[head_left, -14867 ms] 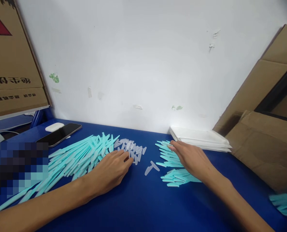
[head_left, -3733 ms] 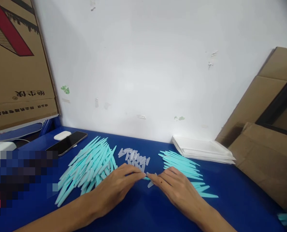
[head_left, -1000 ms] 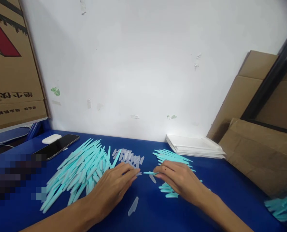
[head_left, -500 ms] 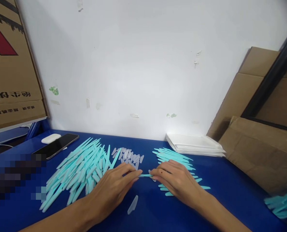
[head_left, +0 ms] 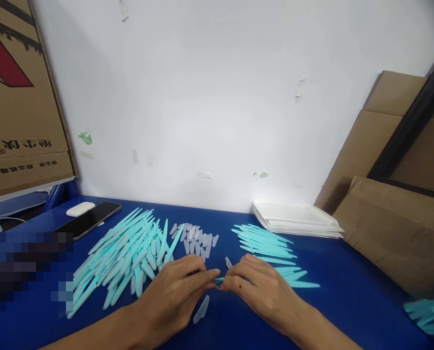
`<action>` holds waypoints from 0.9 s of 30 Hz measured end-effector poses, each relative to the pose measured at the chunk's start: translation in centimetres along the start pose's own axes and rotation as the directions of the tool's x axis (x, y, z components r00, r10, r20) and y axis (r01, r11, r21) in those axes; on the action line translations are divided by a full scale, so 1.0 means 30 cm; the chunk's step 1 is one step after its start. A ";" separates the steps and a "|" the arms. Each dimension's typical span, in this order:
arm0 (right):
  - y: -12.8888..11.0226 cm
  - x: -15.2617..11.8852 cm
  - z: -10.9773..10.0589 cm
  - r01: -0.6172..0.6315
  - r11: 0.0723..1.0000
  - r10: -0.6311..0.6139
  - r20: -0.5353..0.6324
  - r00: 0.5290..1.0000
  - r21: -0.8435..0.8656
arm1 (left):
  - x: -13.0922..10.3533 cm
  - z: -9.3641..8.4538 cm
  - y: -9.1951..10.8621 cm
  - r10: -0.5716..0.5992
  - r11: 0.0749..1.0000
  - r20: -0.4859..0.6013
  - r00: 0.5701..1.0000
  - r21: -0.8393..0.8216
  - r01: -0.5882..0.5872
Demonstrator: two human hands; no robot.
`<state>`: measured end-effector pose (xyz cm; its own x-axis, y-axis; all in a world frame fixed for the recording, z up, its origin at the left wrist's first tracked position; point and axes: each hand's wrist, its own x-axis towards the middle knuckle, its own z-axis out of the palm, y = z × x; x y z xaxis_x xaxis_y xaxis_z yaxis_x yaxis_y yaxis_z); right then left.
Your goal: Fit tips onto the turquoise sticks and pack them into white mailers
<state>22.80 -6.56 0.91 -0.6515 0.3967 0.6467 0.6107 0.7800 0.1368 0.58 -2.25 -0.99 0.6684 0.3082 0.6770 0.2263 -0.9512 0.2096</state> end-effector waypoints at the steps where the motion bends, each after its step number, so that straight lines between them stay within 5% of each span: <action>1: 0.001 0.004 -0.002 0.013 1.000 -0.013 0.008 1.000 -0.017 | 0.005 -0.003 0.008 0.010 0.999 0.029 1.000 0.034 -0.011; 6: 0.043 0.007 -0.016 -0.068 0.993 0.074 0.062 0.995 -0.094 | 0.024 -0.029 0.004 0.086 0.943 0.087 0.993 0.315 -0.109; 11: 0.153 -0.043 -0.075 -0.298 0.911 0.325 0.053 0.944 -0.286 | 0.034 -0.089 -0.074 -0.001 0.783 0.042 0.999 0.621 -0.025; 13: 0.206 -0.072 -0.104 -0.347 0.886 0.396 0.114 0.911 -0.307 | 0.038 -0.118 -0.098 -0.064 0.724 0.051 0.997 0.690 0.011; 17: 0.281 -0.113 -0.141 -0.422 0.893 0.447 0.433 0.783 -0.158 | 0.038 -0.152 -0.124 -0.221 0.655 0.121 0.968 0.754 0.055; 21: 0.291 -0.119 -0.137 -0.507 0.850 0.501 0.522 0.690 -0.145 | 0.015 -0.136 -0.134 -0.291 0.639 0.157 0.944 0.766 0.070; 27: 0.250 -0.103 -0.089 -0.427 0.879 0.474 0.486 0.734 -0.212 | 0.001 -0.104 -0.100 -0.380 0.684 0.237 0.894 0.723 0.099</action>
<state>30.59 -3.21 1.94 -0.4076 0.8964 0.1744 0.9105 0.4135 0.0026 -2.29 0.58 0.60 0.6791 0.6404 0.3587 0.7335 -0.6101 -0.2995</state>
